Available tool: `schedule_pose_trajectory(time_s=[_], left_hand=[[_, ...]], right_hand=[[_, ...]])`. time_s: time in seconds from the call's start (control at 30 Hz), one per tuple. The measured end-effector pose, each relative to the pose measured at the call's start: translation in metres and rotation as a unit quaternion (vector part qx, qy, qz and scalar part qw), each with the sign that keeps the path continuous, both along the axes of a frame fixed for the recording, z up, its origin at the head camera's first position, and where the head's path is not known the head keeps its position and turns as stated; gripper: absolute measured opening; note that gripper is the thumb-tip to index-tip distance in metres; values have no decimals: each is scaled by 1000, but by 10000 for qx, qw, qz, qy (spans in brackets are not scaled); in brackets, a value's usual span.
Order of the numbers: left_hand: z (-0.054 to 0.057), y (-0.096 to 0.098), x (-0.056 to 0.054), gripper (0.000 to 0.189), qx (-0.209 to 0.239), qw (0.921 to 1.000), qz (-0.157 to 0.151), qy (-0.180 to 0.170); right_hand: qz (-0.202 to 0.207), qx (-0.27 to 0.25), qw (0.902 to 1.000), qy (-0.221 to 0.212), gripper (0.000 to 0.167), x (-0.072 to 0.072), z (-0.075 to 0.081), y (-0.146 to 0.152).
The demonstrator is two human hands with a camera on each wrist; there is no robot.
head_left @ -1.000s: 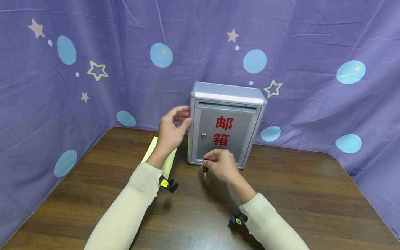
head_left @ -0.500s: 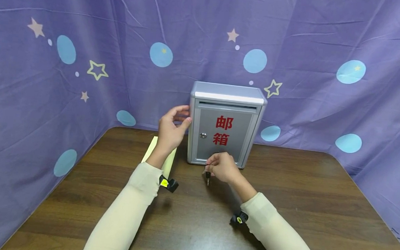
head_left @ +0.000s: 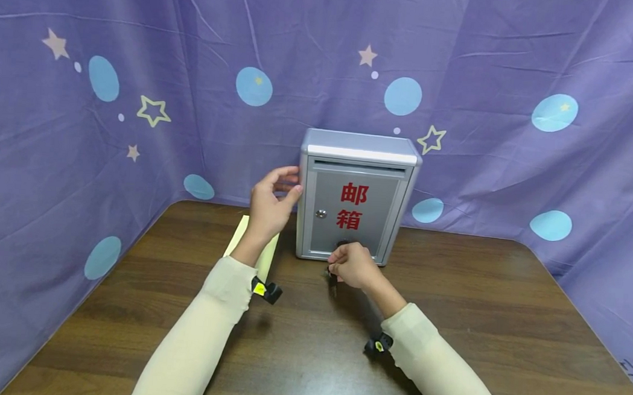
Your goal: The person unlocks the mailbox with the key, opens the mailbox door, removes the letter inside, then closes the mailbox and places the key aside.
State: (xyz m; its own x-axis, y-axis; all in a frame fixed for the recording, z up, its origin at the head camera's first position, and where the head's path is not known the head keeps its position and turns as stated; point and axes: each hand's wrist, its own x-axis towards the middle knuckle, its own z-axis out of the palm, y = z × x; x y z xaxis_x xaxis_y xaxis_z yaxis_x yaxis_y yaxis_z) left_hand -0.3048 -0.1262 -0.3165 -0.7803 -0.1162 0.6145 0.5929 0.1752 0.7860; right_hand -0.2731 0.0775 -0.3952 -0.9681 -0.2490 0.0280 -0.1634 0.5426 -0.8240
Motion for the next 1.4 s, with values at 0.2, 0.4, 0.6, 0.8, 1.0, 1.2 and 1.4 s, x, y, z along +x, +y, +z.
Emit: schedule_pose_trajectory(time_s=[0.2,0.4,0.6,0.8,1.0,1.2,1.4], left_hand=[[0,0,0,34,-37,10000,18,17],[-1,0,-1,34,-2,10000,-19,-33],[0,1,-1,34,25,10000,-35,-78],[-1,0,-1,37,14,9999,-52,-109],[-2,-1,-2,36,77,9999,-51,-103],[-2,0,-1,32,48,10000,-26,14],[2,1,1,30,33,9995,100,293]], right_hand=[[46,128,9999,-22,7,0,0,0],[111,224,9997,58,6,1,1,0],[127,308,9993,144,3,0,1,1],[103,371,9992,113,4,0,2,1],[223,481,9984,176,11,-1,5,3],[318,461,9982,199,16,2,10,7],[344,316,9986,234,13,1,16,11]])
